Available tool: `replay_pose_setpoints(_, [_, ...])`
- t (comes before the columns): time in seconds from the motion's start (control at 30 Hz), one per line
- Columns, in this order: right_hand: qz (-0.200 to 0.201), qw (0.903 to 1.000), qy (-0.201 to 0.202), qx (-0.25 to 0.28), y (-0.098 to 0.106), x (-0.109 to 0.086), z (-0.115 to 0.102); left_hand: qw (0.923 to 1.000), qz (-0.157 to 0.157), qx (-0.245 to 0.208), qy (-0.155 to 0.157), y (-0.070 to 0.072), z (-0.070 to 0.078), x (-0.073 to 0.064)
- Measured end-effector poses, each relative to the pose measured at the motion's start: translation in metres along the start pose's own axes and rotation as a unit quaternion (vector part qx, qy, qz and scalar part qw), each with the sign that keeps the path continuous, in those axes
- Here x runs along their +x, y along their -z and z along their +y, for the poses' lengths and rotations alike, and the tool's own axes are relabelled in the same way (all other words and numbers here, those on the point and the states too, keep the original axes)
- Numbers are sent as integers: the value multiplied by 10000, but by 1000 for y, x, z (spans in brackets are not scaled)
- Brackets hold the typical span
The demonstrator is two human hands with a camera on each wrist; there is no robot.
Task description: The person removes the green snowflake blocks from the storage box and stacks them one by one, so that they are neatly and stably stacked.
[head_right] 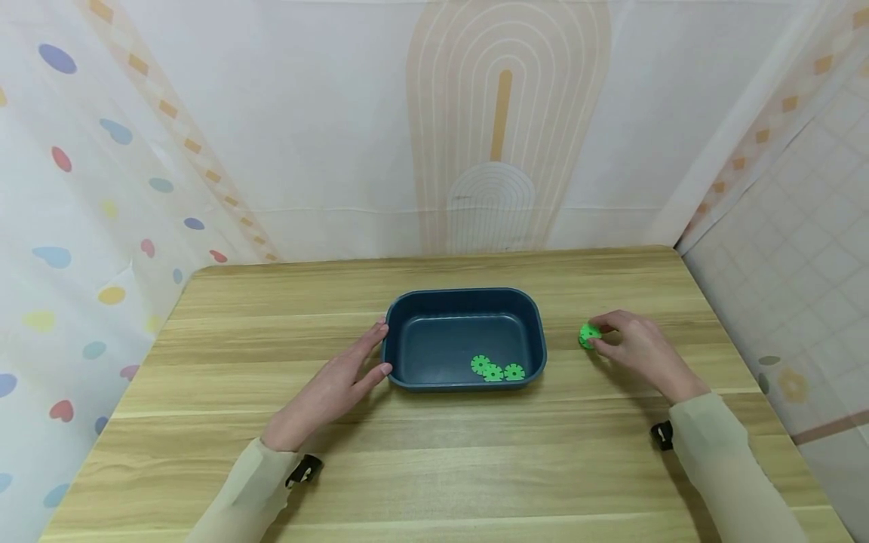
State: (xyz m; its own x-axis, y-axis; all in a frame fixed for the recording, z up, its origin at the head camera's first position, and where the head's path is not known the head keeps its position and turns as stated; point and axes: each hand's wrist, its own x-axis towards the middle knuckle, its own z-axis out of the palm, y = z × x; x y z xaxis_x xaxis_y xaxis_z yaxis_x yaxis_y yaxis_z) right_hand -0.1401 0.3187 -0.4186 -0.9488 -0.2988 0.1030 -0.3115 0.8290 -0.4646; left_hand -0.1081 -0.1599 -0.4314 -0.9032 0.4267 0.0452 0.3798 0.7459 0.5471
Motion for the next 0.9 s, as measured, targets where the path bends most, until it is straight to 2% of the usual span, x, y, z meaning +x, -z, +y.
replay_pose_setpoints(0.37, [-320,9994,-87,-64,-1,6,3,10000,34,0,-40,0,0,0])
replay_pose_setpoints(0.9, [-505,9986,-126,-71,-3,10,5,10000,5,-24,20,0,1,0])
